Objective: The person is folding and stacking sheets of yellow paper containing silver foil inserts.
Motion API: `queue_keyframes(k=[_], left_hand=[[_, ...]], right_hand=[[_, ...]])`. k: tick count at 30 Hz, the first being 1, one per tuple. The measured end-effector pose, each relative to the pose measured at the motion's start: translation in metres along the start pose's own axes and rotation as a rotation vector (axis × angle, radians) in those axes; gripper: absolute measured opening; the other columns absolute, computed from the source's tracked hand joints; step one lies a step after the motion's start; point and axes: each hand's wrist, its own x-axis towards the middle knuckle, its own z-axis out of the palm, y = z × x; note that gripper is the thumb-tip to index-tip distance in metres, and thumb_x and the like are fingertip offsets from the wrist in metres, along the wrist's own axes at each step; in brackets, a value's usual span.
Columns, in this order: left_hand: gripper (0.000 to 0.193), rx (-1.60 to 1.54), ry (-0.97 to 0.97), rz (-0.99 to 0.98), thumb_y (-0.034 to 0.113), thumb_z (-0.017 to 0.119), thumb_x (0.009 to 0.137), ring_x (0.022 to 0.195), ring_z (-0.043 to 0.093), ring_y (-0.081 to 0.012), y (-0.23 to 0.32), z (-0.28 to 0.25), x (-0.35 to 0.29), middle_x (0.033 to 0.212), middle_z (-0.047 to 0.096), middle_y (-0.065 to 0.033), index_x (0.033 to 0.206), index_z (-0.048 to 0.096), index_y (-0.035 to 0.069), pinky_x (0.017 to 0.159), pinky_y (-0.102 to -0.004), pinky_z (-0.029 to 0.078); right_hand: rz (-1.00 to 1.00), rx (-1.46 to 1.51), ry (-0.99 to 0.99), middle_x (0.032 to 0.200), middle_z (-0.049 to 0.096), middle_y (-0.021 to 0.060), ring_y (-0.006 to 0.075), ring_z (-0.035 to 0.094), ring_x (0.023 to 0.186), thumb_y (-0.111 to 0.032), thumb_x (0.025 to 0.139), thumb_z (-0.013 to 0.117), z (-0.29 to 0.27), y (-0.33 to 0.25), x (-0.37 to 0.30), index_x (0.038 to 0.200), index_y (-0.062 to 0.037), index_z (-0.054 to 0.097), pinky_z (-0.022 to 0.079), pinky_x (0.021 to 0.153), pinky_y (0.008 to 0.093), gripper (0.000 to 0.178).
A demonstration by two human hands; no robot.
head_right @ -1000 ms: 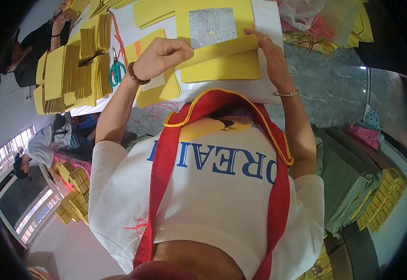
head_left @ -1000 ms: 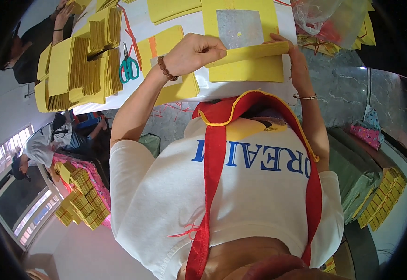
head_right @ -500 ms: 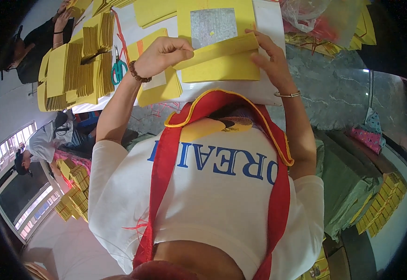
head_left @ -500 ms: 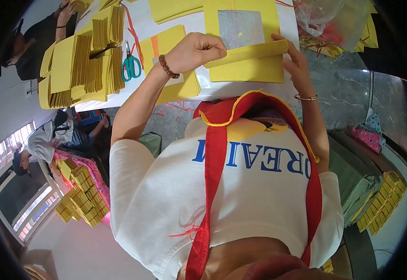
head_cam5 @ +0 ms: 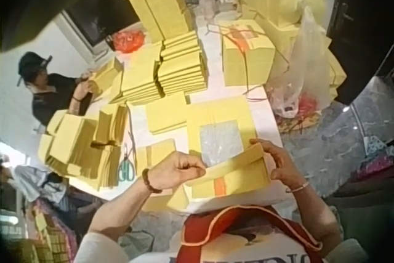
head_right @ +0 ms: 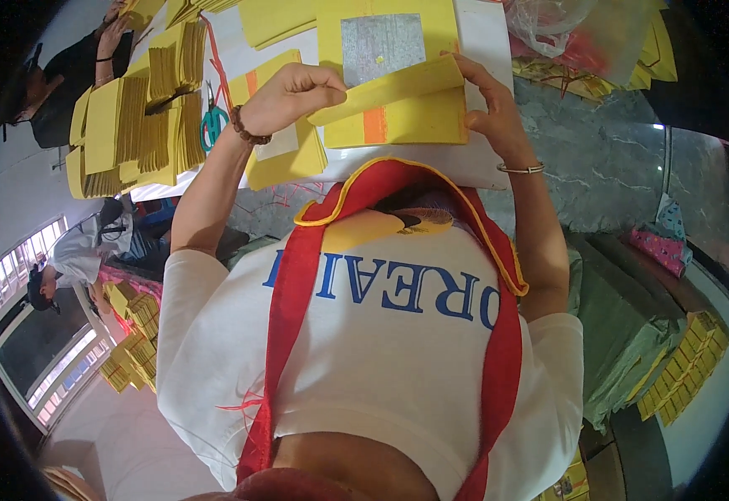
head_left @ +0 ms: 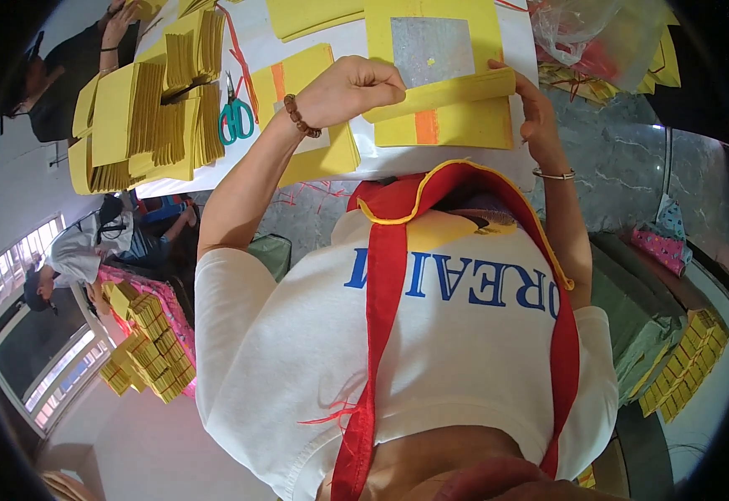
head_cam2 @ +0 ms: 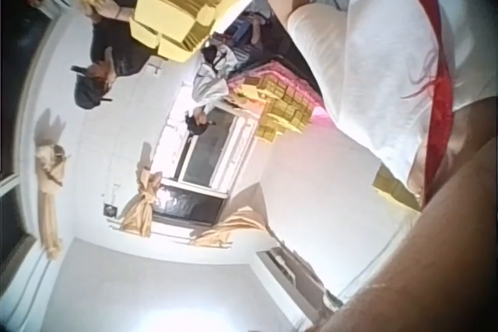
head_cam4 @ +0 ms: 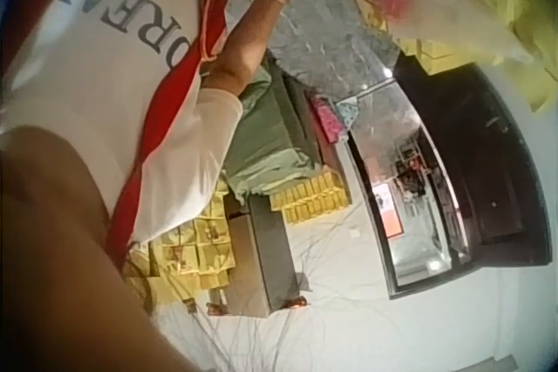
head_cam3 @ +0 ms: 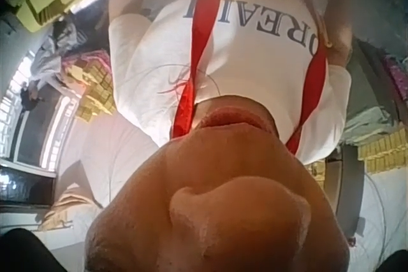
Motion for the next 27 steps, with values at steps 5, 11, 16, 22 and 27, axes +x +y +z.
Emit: queue_keyframes(k=[5, 11, 16, 22, 27], left_hand=[[0.021, 0.015, -0.014, 0.016, 0.020, 0.062, 0.080, 0.065, 0.048, -0.0062, 0.006, -0.002, -0.006, 0.072, 0.058, 0.0002, 0.092, 0.063, 0.003, 0.058, -0.0218, 0.038], [0.058, 0.627, 0.230, 0.520, 0.028, 0.069, 0.073, 0.106, 0.048, -0.0231, 0.012, -0.011, -0.016, 0.118, 0.054, -0.0071, 0.124, 0.051, 0.007, 0.087, -0.0339, 0.038], [0.050, 1.156, 0.465, 0.518, 0.007, 0.057, 0.067, 0.099, 0.051, -0.0238, -0.009, 0.005, -0.008, 0.115, 0.055, -0.0047, 0.117, 0.056, 0.012, 0.086, -0.0366, 0.040], [0.044, 1.025, 0.511, 0.711, 0.001, 0.056, 0.066, 0.088, 0.054, -0.0227, 0.008, 0.014, -0.032, 0.100, 0.059, -0.0047, 0.108, 0.061, 0.012, 0.070, -0.0328, 0.045], [0.034, 0.705, 0.375, 0.614, 0.002, 0.055, 0.072, 0.083, 0.057, -0.0259, -0.008, 0.028, -0.041, 0.093, 0.060, -0.0104, 0.105, 0.061, 0.006, 0.070, -0.0321, 0.049]], right_hand=[[0.116, -0.159, 0.124, 0.126, 0.051, 0.0088, 0.0171, 0.045, 0.117, -0.017, 0.081, 0.064, 0.015, -0.009, 0.003, 0.118, -0.0005, 0.054, 0.035, 0.098, 0.0300, 0.042], [0.310, 0.116, 0.245, 0.119, 0.056, 0.0093, 0.0151, 0.050, 0.111, -0.004, 0.084, 0.056, 0.017, -0.008, 0.006, 0.113, 0.0006, 0.058, 0.038, 0.095, 0.0287, 0.030], [0.207, 0.025, 0.235, 0.114, 0.059, 0.0102, 0.0192, 0.052, 0.109, -0.003, 0.084, 0.056, 0.015, -0.019, 0.008, 0.107, -0.0001, 0.060, 0.038, 0.095, 0.0312, 0.024], [-0.388, -0.613, 0.045, 0.099, 0.065, 0.0041, 0.0230, 0.059, 0.102, -0.017, 0.071, 0.068, 0.006, -0.072, 0.002, 0.091, -0.0108, 0.063, 0.034, 0.090, 0.0376, 0.022], [-0.275, -0.574, -0.066, 0.095, 0.065, 0.0029, 0.0210, 0.060, 0.098, -0.017, 0.068, 0.071, 0.017, -0.074, -0.002, 0.091, -0.0125, 0.062, 0.036, 0.084, 0.0337, 0.025]])
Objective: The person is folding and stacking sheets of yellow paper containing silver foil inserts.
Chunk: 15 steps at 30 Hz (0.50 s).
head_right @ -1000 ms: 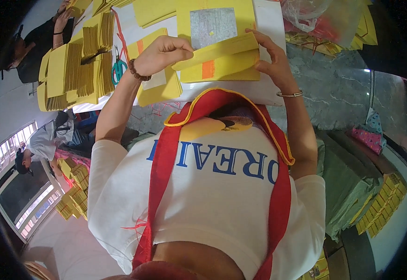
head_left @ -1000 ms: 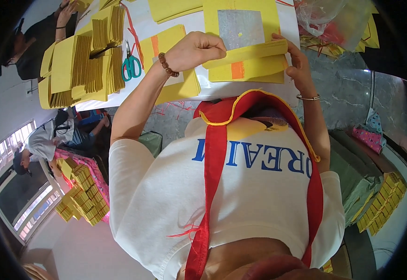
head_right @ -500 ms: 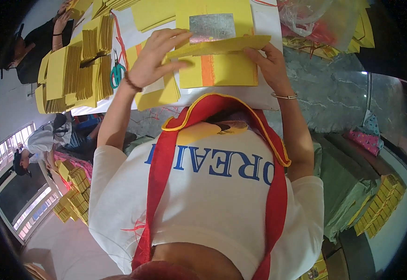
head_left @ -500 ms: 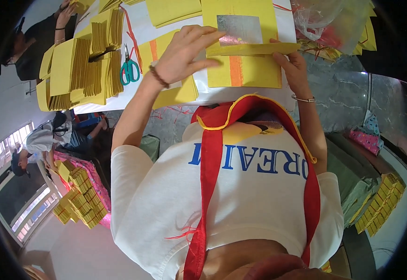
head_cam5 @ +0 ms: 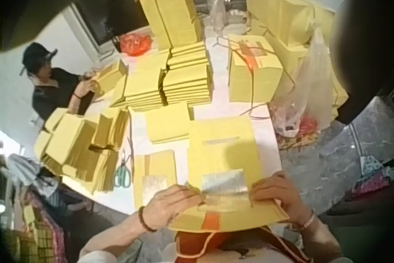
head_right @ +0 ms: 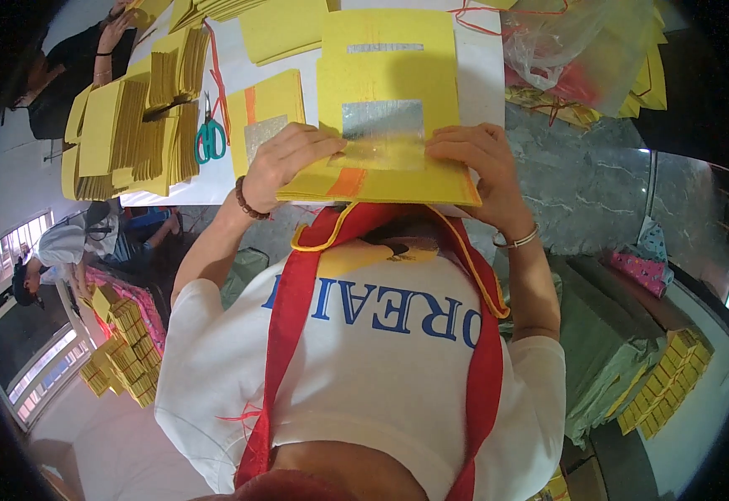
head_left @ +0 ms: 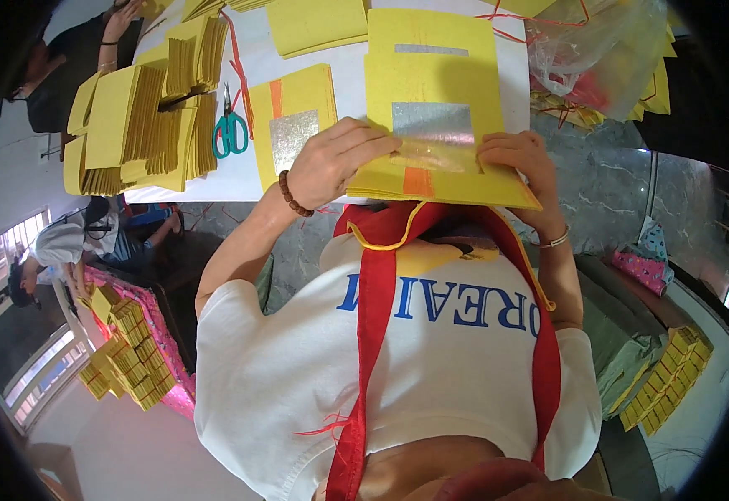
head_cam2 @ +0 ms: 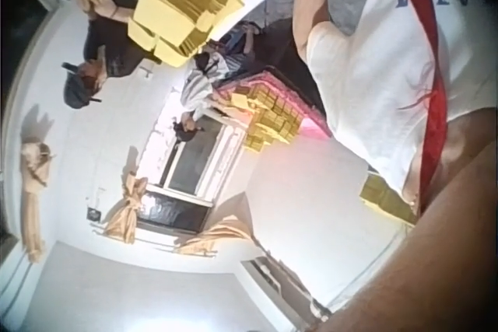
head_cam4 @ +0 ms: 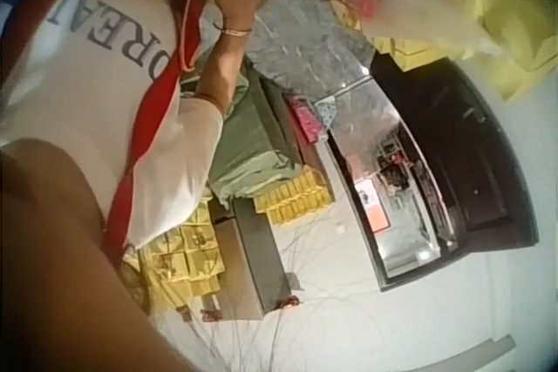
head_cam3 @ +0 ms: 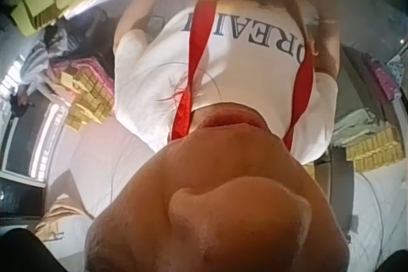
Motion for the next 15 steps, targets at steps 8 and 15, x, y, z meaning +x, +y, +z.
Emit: queue_keyframes(k=[8, 15], left_hand=[[0.019, -0.128, 0.100, -0.232, 0.012, 0.058, 0.083, 0.062, 0.054, -0.0247, -0.006, 0.015, 0.001, 0.069, 0.059, -0.0097, 0.100, 0.060, 0.004, 0.056, -0.0335, 0.044], [0.043, -0.809, 0.251, -0.755, 0.009, 0.060, 0.084, 0.048, 0.037, -0.0038, -0.019, 0.034, 0.007, 0.054, 0.045, 0.0019, 0.124, 0.045, 0.004, 0.045, -0.0217, 0.029]], right_hand=[[0.713, 0.332, 0.039, 0.094, 0.064, 0.0078, 0.0113, 0.060, 0.082, -0.013, 0.080, 0.065, 0.019, 0.010, 0.004, 0.108, -0.0012, 0.058, 0.048, 0.067, 0.0269, 0.032], [0.680, 0.537, 0.318, 0.100, 0.063, 0.0121, 0.0134, 0.060, 0.086, -0.009, 0.079, 0.065, 0.035, 0.013, 0.019, 0.122, -0.0020, 0.050, 0.048, 0.074, 0.0249, 0.046]])
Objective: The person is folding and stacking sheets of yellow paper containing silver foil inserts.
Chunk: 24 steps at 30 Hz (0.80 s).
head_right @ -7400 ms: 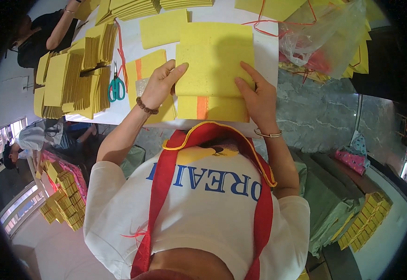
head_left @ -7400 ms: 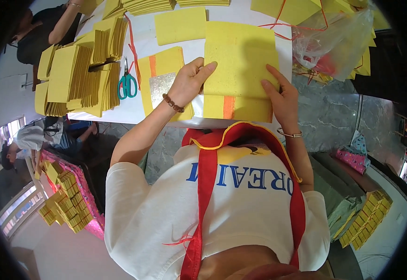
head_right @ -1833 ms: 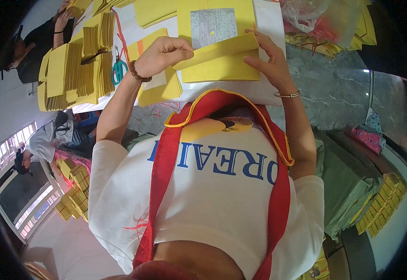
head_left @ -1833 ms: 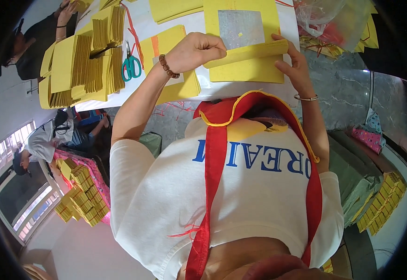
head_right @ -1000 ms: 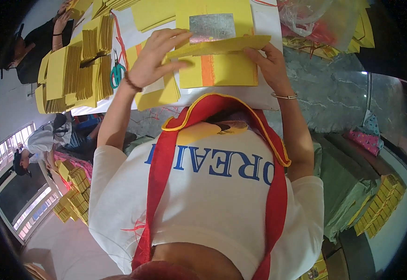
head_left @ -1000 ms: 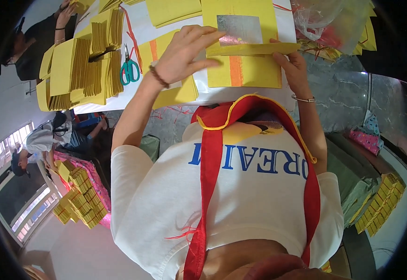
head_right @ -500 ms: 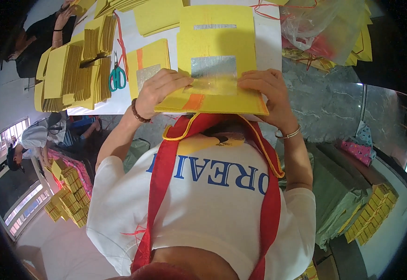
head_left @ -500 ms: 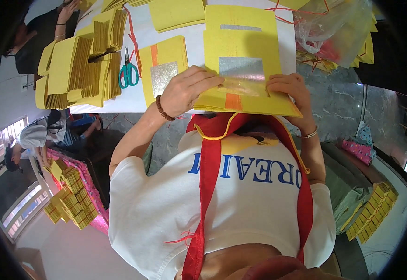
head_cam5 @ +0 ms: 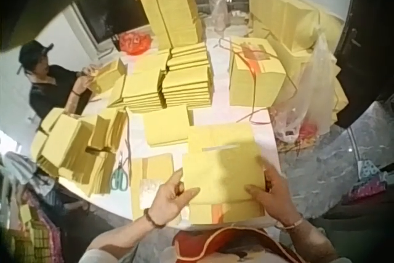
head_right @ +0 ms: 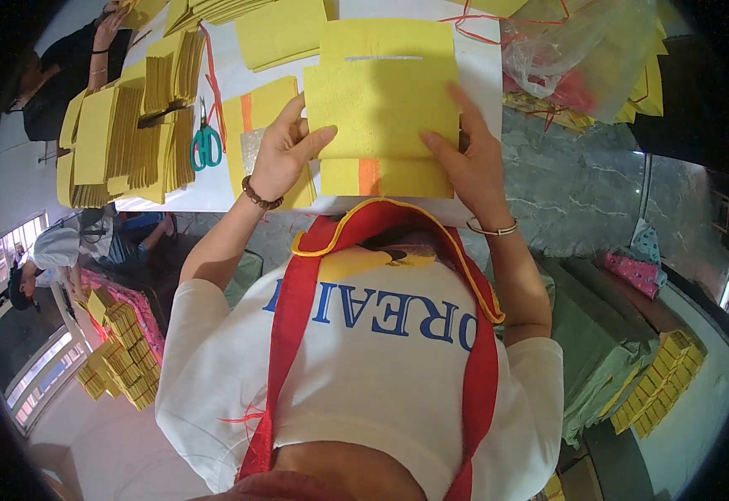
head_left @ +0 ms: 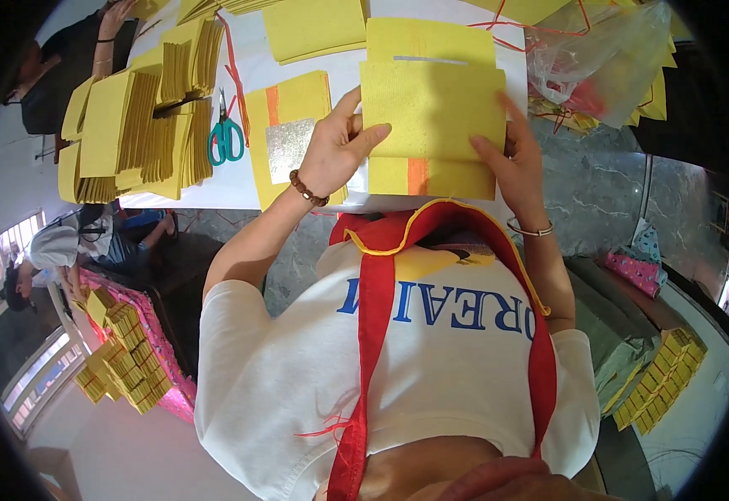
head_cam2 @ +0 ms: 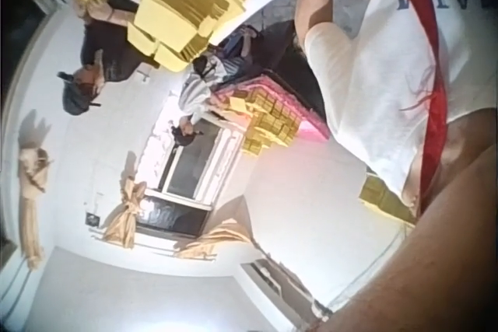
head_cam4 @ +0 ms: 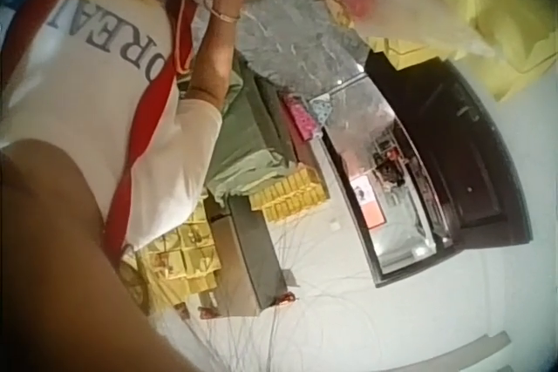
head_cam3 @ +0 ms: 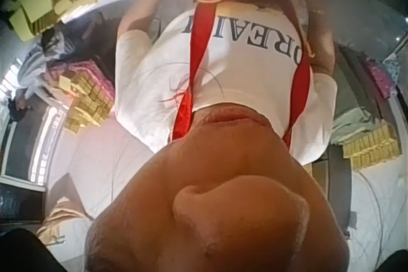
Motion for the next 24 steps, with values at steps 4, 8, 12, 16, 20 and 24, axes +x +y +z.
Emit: queue_keyframes(k=[4, 8, 12, 16, 20, 24], left_hand=[[0.073, -0.124, 0.022, -0.097, 0.005, 0.061, 0.082, 0.048, 0.035, -0.0018, 0.013, 0.003, 0.004, 0.054, 0.045, 0.0044, 0.141, 0.020, 0.007, 0.044, -0.0202, 0.027], [0.075, -0.113, 0.018, -0.199, 0.003, 0.062, 0.081, 0.047, 0.034, -0.0017, 0.015, 0.000, 0.006, 0.053, 0.043, 0.0053, 0.141, 0.017, 0.006, 0.044, -0.0196, 0.026], [0.074, -0.169, 0.037, -0.189, 0.004, 0.063, 0.081, 0.046, 0.033, -0.0019, 0.012, 0.001, 0.006, 0.050, 0.040, 0.0056, 0.141, 0.019, 0.005, 0.044, -0.0194, 0.025], [0.069, -0.119, 0.059, -0.183, 0.004, 0.063, 0.081, 0.047, 0.032, -0.0006, 0.017, 0.001, 0.004, 0.051, 0.040, 0.0062, 0.138, 0.023, 0.004, 0.045, -0.0182, 0.025], [0.061, 0.012, 0.096, -0.082, 0.007, 0.064, 0.080, 0.054, 0.042, -0.0069, 0.029, -0.004, 0.008, 0.061, 0.049, -0.0008, 0.133, 0.034, 0.004, 0.051, -0.0220, 0.035], [0.056, 0.853, 0.070, 0.593, 0.022, 0.067, 0.078, 0.099, 0.048, -0.0257, 0.062, 0.009, 0.020, 0.105, 0.053, -0.0126, 0.126, 0.045, 0.005, 0.083, -0.0372, 0.039]], right_hand=[[0.020, -0.179, -0.001, 0.105, 0.063, 0.0141, 0.0151, 0.059, 0.091, -0.011, 0.079, 0.064, -0.002, 0.001, 0.006, 0.122, -0.0036, 0.052, 0.047, 0.079, 0.0261, 0.045], [0.045, -0.219, 0.060, 0.107, 0.062, 0.0149, 0.0151, 0.059, 0.093, -0.012, 0.079, 0.064, 0.004, 0.000, 0.006, 0.119, -0.0029, 0.055, 0.046, 0.082, 0.0267, 0.041], [0.053, -0.218, 0.076, 0.107, 0.062, 0.0148, 0.0154, 0.059, 0.094, -0.012, 0.080, 0.063, 0.004, 0.007, 0.007, 0.119, -0.0027, 0.055, 0.045, 0.082, 0.0268, 0.041], [0.050, -0.183, 0.101, 0.107, 0.062, 0.0147, 0.0158, 0.058, 0.094, -0.010, 0.080, 0.062, 0.007, 0.007, 0.007, 0.119, -0.0020, 0.055, 0.045, 0.083, 0.0269, 0.041], [0.014, -0.191, 0.120, 0.107, 0.062, 0.0145, 0.0156, 0.058, 0.094, -0.010, 0.080, 0.062, 0.006, 0.006, 0.007, 0.119, -0.0017, 0.055, 0.045, 0.083, 0.0267, 0.040], [0.014, -0.206, 0.125, 0.107, 0.062, 0.0146, 0.0158, 0.059, 0.094, -0.010, 0.080, 0.062, 0.008, 0.006, 0.007, 0.118, -0.0016, 0.055, 0.045, 0.082, 0.0266, 0.040]])
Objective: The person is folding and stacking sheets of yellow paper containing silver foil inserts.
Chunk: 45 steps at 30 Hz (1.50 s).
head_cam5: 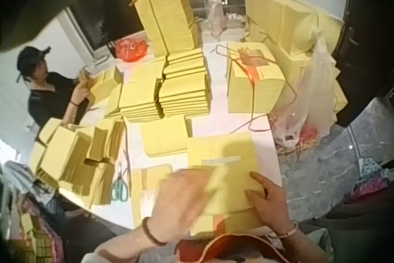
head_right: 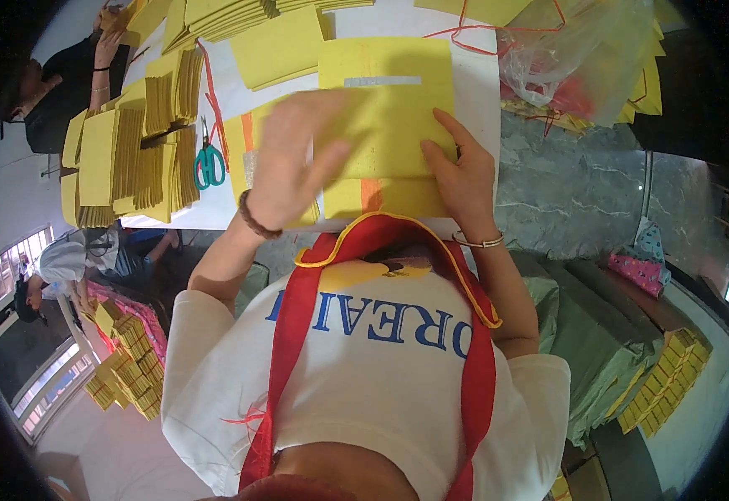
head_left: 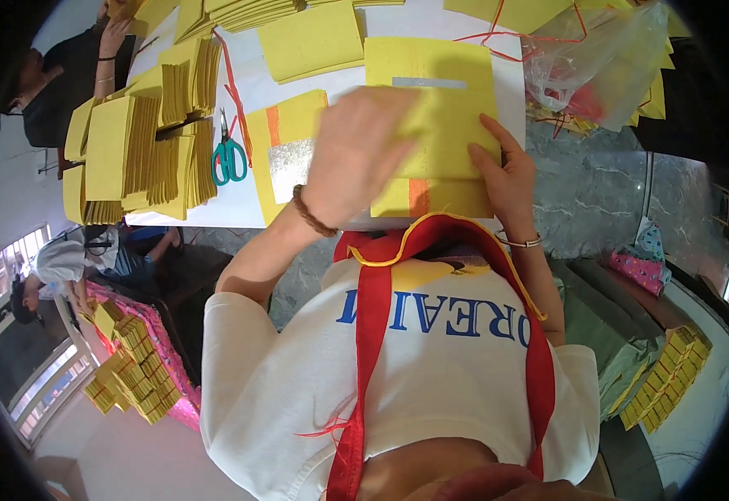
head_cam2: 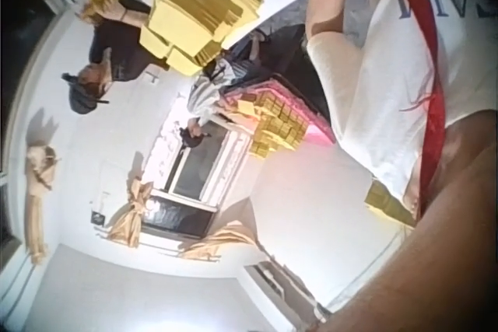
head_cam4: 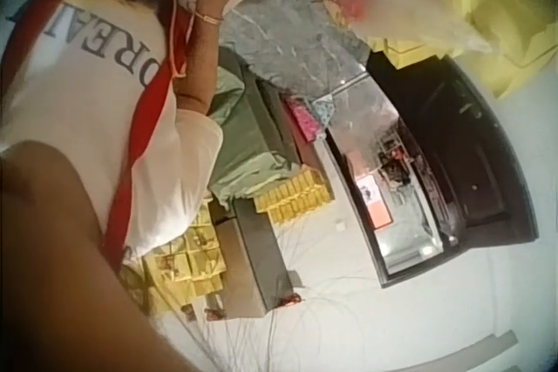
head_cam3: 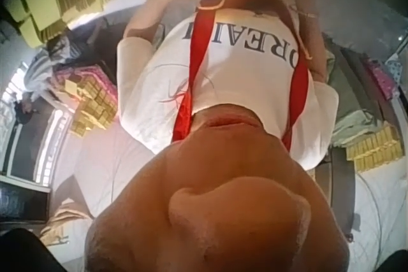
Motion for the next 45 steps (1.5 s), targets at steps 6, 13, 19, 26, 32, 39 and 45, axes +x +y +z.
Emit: queue_keyframes(k=[6, 13, 19, 26, 32, 39, 45], left_hand=[[0.069, 0.098, -0.419, 0.218, 0.042, 0.061, 0.076, 0.127, 0.030, -0.0330, 0.017, 0.038, -0.006, 0.137, 0.035, -0.0134, 0.131, 0.040, 0.007, 0.103, -0.0442, 0.025], [0.076, 0.159, -0.497, 0.232, 0.047, 0.060, 0.075, 0.131, 0.024, -0.0312, 0.007, 0.048, -0.012, 0.141, 0.029, -0.0128, 0.136, 0.033, 0.008, 0.106, -0.0461, 0.019], [0.073, 0.096, -0.481, 0.225, 0.036, 0.065, 0.074, 0.129, 0.026, -0.0329, 0.007, 0.045, -0.009, 0.140, 0.030, -0.0144, 0.133, 0.035, 0.005, 0.104, -0.0451, 0.022], [0.063, 0.119, -0.441, 0.202, 0.025, 0.061, 0.077, 0.116, 0.038, -0.0346, 0.010, 0.040, -0.007, 0.131, 0.038, -0.0192, 0.129, 0.038, -0.001, 0.096, -0.0437, 0.031], [0.064, 0.462, -0.381, 0.293, 0.019, 0.063, 0.066, 0.105, 0.048, -0.0338, 0.024, 0.043, -0.006, 0.119, 0.048, -0.0232, 0.123, 0.044, -0.004, 0.086, -0.0373, 0.042], [0.052, 0.046, -0.046, 0.160, -0.002, 0.054, 0.067, 0.086, 0.059, -0.0306, -0.019, -0.018, 0.029, 0.106, 0.061, -0.0158, 0.118, 0.051, 0.002, 0.076, -0.0361, 0.048], [0.056, 0.509, 0.207, 0.113, -0.004, 0.055, 0.066, 0.103, 0.053, -0.0284, -0.153, -0.011, 0.035, 0.115, 0.057, -0.0097, 0.121, 0.051, 0.009, 0.087, -0.0384, 0.042]], right_hand=[[0.020, -0.050, 0.006, 0.105, 0.063, 0.0160, 0.0170, 0.060, 0.093, -0.012, 0.080, 0.061, -0.001, 0.003, 0.000, 0.118, -0.0023, 0.056, 0.046, 0.081, 0.0277, 0.040], [-0.208, -0.569, 0.002, 0.122, 0.053, 0.0137, 0.0224, 0.053, 0.109, -0.021, 0.076, 0.066, -0.012, -0.015, -0.015, 0.113, -0.0080, 0.059, 0.040, 0.091, 0.0326, 0.040], [-0.616, -0.856, -0.251, 0.138, 0.040, 0.0019, 0.0220, 0.036, 0.127, -0.032, 0.081, 0.060, -0.014, 0.014, -0.044, 0.122, -0.0178, 0.054, 0.020, 0.105, 0.0479, 0.044], [-0.549, -0.776, -0.301, 0.136, 0.043, 0.0035, 0.0259, 0.031, 0.130, -0.028, 0.087, 0.053, -0.016, 0.018, -0.044, 0.126, -0.0176, 0.050, 0.017, 0.107, 0.0477, 0.041], [-0.088, 0.210, -0.276, 0.127, 0.051, 0.0131, 0.0246, 0.042, 0.123, -0.024, 0.095, 0.037, -0.043, 0.005, -0.025, 0.122, -0.0002, 0.051, 0.028, 0.103, 0.0353, 0.039], [-0.211, 0.199, 0.003, 0.120, 0.055, 0.0134, 0.0231, 0.049, 0.114, -0.027, 0.095, 0.035, -0.034, 0.004, -0.019, 0.117, 0.0016, 0.054, 0.032, 0.101, 0.0352, 0.041], [-0.235, -0.063, -0.115, 0.116, 0.057, 0.0114, 0.0233, 0.051, 0.111, -0.023, 0.093, 0.039, -0.036, 0.006, -0.021, 0.113, -0.0018, 0.057, 0.034, 0.098, 0.0346, 0.034]])
